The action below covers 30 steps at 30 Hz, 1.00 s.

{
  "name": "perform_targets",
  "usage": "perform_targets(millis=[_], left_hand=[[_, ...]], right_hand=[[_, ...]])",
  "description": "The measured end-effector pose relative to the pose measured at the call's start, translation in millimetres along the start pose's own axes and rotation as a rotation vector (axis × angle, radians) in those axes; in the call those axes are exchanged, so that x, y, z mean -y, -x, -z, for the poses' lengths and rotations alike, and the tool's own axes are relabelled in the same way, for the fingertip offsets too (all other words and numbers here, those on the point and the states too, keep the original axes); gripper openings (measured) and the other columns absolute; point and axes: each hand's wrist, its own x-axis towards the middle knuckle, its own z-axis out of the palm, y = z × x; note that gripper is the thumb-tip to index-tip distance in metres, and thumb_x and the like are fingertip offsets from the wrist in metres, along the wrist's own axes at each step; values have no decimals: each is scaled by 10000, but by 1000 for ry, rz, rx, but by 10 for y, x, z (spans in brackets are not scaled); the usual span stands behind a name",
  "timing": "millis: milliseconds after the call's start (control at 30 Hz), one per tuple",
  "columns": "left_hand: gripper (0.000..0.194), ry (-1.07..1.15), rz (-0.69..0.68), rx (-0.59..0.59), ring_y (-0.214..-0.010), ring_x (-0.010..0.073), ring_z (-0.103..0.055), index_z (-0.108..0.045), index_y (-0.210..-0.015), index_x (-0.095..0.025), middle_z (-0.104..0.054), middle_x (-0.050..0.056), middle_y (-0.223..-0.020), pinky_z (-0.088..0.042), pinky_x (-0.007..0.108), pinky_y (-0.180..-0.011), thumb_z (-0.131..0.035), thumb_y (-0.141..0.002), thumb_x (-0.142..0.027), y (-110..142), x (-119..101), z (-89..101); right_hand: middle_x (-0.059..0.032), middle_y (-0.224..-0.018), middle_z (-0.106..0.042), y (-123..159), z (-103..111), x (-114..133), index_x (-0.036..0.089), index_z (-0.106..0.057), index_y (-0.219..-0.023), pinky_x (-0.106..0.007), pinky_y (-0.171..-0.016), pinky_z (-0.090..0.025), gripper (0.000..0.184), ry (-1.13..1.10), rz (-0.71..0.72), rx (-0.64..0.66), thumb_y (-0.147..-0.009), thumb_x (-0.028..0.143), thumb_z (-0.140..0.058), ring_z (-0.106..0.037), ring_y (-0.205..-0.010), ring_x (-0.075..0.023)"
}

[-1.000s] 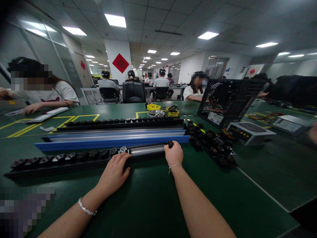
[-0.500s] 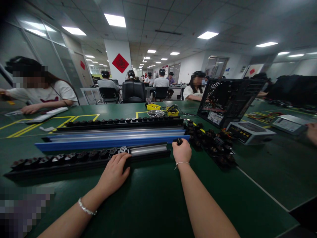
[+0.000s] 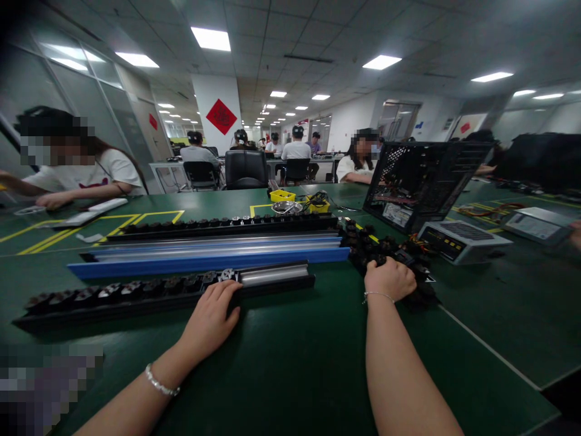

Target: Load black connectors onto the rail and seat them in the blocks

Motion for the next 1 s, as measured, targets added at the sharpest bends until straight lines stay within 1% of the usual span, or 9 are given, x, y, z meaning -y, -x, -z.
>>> perform_targets(millis=[200,367,467,533,600,700,833,900,1000], left_hand=[[395,37,-1,10,-1126,232,-468,-491,-1158,-206,-546,69,-1168,-403,430,-982,-494,-765,-172,13,3,-6],[404,47,-4,18,-1153,234,-448,-492,-1167,-202,-530,69,-1193,-395,438,-996,-496,-764,-177,22,-4,1],[418,43,-14,24,-1157,247,-443,-494,-1179,-203,-521,79,-1203,-395,454,-991,-499,-762,-180,20,-27,22],[414,27,-5,21,-1145,256,-446,-503,-1178,-202,-526,86,-1185,-399,458,-980,-495,-765,-179,16,-44,38],[406,8,16,20,-1121,257,-455,-514,-1173,-205,-532,85,-1156,-401,456,-968,-491,-769,-180,11,-56,53],[375,10,39,20,-1074,241,-472,-530,-1142,-217,-541,72,-1115,-411,440,-944,-486,-772,-175,1,-63,71],[188,45,68,-20,-984,206,-497,-557,-929,-205,-561,56,-1013,-435,381,-878,-470,-772,-147,-16,-65,86],[111,21,93,-46,-918,198,-504,-531,-829,-200,-564,51,-933,-440,363,-833,-458,-773,-139,-25,-61,90],[87,-57,128,-68,-838,200,-501,-499,-746,-206,-550,49,-827,-437,361,-782,-444,-776,-145,-37,-44,95]], right_hand=[[-126,-952,-618,36,-18,17,173,-573,-1119,-466,-864,-318,401,2,33,16,-742,302,-520,-504,-961,-276],[-145,-1063,-582,75,-56,59,167,-571,-1093,-506,-903,-285,384,-102,105,-98,-725,237,-486,-463,-1044,-299],[-177,-1154,-539,125,-62,177,116,-531,-1135,-499,-928,-288,434,-216,226,-165,-721,225,-465,-427,-1107,-303],[-184,-1184,-519,202,-32,311,98,-504,-1162,-481,-952,-286,450,-287,349,-152,-736,229,-438,-404,-1140,-289],[-176,-1198,-513,336,26,477,90,-486,-1184,-447,-976,-290,455,-353,483,-89,-759,234,-408,-395,-1158,-265],[-151,-1197,-531,649,126,744,107,-494,-1193,-430,-994,-302,438,-445,673,36,-792,248,-386,-407,-1164,-248],[-123,-1143,-581,1165,227,1067,124,-553,-1135,-416,-1000,-330,380,-611,907,253,-821,270,-397,-471,-1114,-228],[-113,-1129,-597,1400,278,1219,125,-564,-1127,-385,-987,-358,370,-691,943,370,-822,268,-413,-489,-1097,-211],[-103,-1141,-603,1689,381,1446,124,-572,-1126,-346,-984,-364,370,-754,951,510,-806,264,-450,-504,-1089,-193]])
